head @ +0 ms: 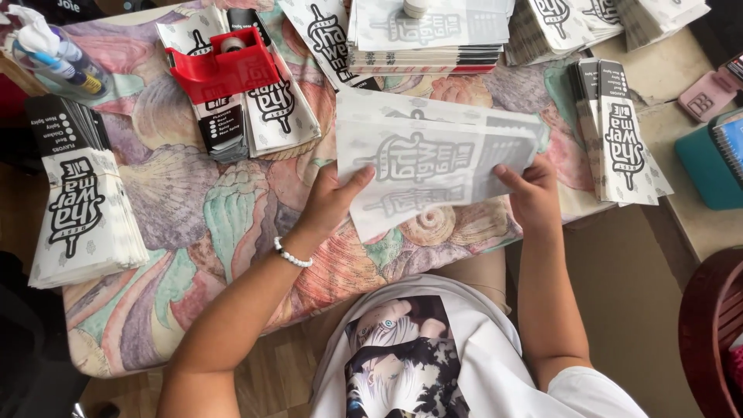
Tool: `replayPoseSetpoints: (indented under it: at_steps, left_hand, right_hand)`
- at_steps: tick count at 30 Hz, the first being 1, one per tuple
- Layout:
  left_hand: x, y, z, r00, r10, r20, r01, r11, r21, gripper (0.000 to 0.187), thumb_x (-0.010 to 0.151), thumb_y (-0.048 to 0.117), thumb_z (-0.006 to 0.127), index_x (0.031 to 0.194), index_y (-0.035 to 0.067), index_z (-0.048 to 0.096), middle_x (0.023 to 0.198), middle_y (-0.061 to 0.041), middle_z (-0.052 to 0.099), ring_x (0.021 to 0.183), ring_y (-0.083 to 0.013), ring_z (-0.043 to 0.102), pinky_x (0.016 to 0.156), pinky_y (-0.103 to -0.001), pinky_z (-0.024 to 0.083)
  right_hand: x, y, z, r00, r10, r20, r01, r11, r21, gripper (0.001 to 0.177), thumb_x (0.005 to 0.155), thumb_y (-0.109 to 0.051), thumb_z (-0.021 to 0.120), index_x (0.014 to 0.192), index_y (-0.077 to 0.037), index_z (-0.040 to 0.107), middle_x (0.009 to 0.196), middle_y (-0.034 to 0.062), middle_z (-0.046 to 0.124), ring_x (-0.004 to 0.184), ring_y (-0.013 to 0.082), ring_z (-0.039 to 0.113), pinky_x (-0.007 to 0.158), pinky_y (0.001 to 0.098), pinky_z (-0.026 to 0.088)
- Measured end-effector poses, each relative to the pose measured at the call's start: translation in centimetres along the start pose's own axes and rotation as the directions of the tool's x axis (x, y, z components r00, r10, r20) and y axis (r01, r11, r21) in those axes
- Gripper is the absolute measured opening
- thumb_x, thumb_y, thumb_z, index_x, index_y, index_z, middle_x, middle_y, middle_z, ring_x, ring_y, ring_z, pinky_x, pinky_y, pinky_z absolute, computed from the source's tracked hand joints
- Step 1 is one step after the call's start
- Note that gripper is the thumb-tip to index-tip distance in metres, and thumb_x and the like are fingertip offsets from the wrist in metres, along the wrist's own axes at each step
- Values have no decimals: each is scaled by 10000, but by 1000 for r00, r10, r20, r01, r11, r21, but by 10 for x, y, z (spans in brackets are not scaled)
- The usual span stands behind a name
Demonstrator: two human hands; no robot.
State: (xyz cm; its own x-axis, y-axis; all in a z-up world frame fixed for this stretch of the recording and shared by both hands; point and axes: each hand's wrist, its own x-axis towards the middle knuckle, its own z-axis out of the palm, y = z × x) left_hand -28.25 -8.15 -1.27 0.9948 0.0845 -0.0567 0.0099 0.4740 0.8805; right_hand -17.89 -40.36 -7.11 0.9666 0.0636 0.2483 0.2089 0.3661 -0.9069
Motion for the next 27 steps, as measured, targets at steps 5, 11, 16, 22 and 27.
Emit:
replayPoseSetpoints:
  at_steps: [5,11,16,22,27]
  left_hand:
    - [-2,45,4,953,255,162,-302,833,464,250,1028,242,683,863,57,721,629,-100,638,484,-125,589,595,-188,534]
    - [8,63,-11,993,74,95,-107,898,426,133,901,156,786,918,30,749,760,-32,698,704,-71,619,675,-257,558]
    - [2,67,-6,880,377,289,-475,696,539,169,1004,159,691,990,-2,739,825,-111,732,830,-114,639,787,-337,541]
    - [6,36,-24,929,260,265,-345,868,358,275,978,111,690,1228,0,680,1156,-145,727,1121,-204,638,1057,-396,465]
    - [-3,45,-3,962,253,102,-271,922,277,197,1018,172,628,1140,38,704,986,-9,725,962,-65,621,946,-320,544]
  right_hand:
    - [-1,26,-16,1000,18,23,-19,999,44,212,851,95,791,947,-34,652,708,33,628,746,125,701,743,300,583]
    - [1,55,-19,993,105,-51,-106,994,-12,159,926,22,778,889,-28,632,610,19,575,553,106,640,617,241,584]
    - [0,32,-4,998,45,33,-47,996,78,180,929,-63,765,1001,25,625,788,134,656,777,242,733,776,458,635]
    - [-2,23,15,999,35,5,-35,999,-35,163,904,38,772,1027,41,665,874,140,703,872,222,737,832,426,640]
    - [-5,17,29,999,32,-24,-33,999,-25,228,870,43,798,1059,26,672,926,137,716,906,212,731,862,391,627]
